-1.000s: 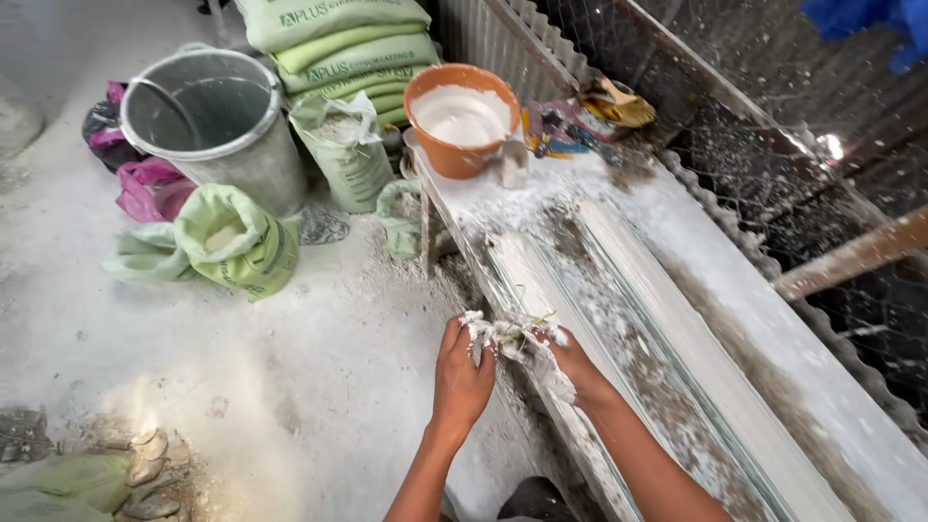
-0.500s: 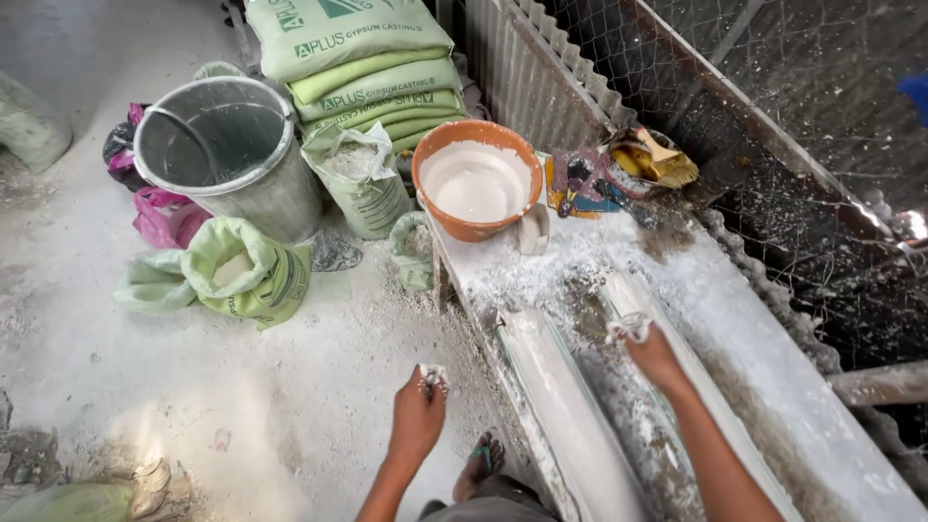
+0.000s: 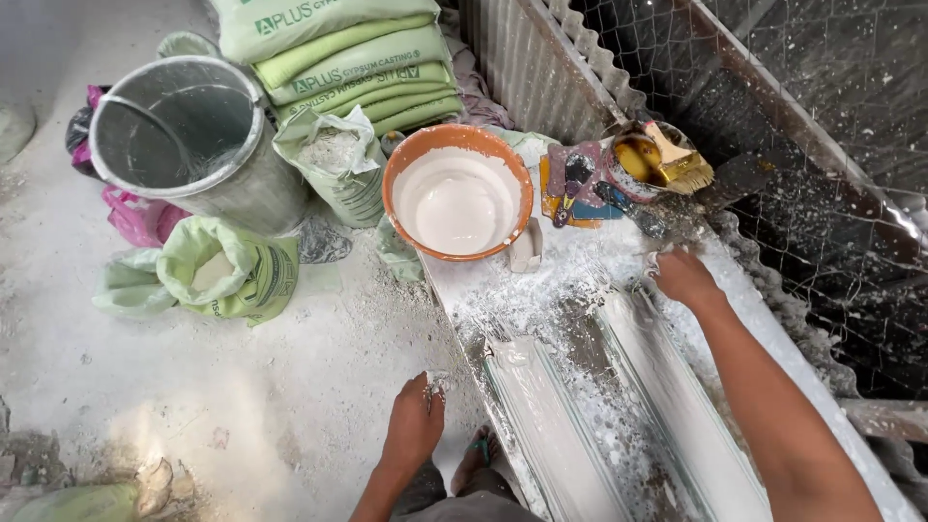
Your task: Casting and smoothing gypsum plaster to create decorative ceiling moldings on a workbench.
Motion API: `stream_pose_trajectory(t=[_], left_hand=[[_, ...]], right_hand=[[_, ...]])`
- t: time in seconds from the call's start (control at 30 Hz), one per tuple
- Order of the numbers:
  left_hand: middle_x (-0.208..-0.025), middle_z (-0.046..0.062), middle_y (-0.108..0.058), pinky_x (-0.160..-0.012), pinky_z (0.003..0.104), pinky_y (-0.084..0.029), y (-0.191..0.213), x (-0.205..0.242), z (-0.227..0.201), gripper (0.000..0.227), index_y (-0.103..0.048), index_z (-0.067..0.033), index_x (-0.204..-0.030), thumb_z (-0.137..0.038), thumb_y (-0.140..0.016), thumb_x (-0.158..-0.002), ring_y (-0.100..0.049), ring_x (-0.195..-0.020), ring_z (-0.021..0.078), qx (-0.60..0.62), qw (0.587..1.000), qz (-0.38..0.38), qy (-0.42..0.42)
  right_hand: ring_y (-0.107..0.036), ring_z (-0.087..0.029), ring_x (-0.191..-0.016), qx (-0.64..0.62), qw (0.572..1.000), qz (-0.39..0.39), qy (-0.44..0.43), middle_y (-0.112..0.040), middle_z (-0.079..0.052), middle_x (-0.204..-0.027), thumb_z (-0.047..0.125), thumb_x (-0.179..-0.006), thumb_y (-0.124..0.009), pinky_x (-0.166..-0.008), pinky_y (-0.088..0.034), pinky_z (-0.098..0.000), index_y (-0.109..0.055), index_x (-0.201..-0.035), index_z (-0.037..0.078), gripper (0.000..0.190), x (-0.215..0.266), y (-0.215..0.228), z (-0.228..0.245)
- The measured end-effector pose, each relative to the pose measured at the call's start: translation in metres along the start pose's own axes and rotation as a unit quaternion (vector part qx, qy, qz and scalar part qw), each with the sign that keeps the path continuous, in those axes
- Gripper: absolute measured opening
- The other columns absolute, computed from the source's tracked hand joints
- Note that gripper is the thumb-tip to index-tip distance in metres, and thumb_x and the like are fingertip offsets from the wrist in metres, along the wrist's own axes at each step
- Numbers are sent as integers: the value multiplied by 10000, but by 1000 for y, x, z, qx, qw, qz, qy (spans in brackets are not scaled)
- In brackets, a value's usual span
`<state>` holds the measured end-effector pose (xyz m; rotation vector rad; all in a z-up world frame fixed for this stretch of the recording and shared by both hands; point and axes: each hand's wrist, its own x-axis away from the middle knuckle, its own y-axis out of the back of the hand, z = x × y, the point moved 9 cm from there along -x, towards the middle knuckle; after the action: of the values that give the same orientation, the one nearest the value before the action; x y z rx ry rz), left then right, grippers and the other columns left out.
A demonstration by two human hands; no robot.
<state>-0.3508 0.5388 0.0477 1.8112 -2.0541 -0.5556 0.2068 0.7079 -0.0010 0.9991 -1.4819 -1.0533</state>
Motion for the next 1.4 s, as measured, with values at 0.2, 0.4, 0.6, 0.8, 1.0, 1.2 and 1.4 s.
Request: stream_pose_trajectory(t=[0.2,0.4,0.6,0.8,1.0,1.2,1.4], left_hand=[[-988,236,-690,-705,474,-557,23,-24,-17,203,-673,20,-1057,-7,-644,-858,-693,-829,426,2,996,-19,-90],[-900,207,-641,-596,445,-532,24,-46,-22,75,-635,54,-967,10,-598,-919,-679,-672,365,39,998,44,38],[-924,241,-629,-639,446,-517,25,-55,-44,181,-632,63,-1001,92,-501,-879,-640,-738,411,8,993,29,-116],[-900,244,-695,-709,454,-537,21,-81,-40,164,-634,21,-1046,6,-547,-909,-686,-846,427,13,998,60,-31],[-948,237,-698,-749,452,-545,-23,-128,-41,183,-653,28,-1057,-45,-623,-891,-701,-848,391,25,989,99,-111],[-964,238,-726,-792,439,-541,-87,-161,-30,246,-671,40,-1051,-145,-673,-890,-714,-875,345,3,970,239,-40],[-1025,239,-727,-818,436,-545,-126,-172,-20,292,-697,49,-1075,-156,-708,-867,-706,-922,327,23,963,263,-55]], right_hand=[[-412,-433,-1438,102,993,-58,-7,-505,-235,-1499,211,-884,-678,-1219,-294,-518,-746,-1192,156,320,1,-2,-12],[-453,-384,-1384,83,996,9,-16,-593,-146,-1358,150,-875,-697,-1155,-333,-604,-773,-1084,147,223,21,34,37],[-581,-355,-1255,25,998,-36,35,-654,-131,-1292,108,-892,-673,-1025,-515,-462,-773,-1049,120,186,-3,-19,50],[-602,-352,-1226,-63,994,-76,51,-663,-192,-1224,219,-891,-733,-1197,-387,-454,-701,-1124,17,310,39,53,106],[-600,-364,-1198,-319,916,-230,80,-676,-209,-1225,183,-887,-731,-1073,-442,-498,-675,-1120,33,282,122,68,202],[-690,-256,-1042,-534,841,-88,3,-708,-137,-1112,183,-883,-730,-942,-527,-391,-605,-1161,23,344,157,-11,275],[-712,-307,-987,-514,828,-223,-5,-740,-188,-1046,136,-894,-716,-897,-533,-396,-674,-1168,-13,314,149,-38,263]])
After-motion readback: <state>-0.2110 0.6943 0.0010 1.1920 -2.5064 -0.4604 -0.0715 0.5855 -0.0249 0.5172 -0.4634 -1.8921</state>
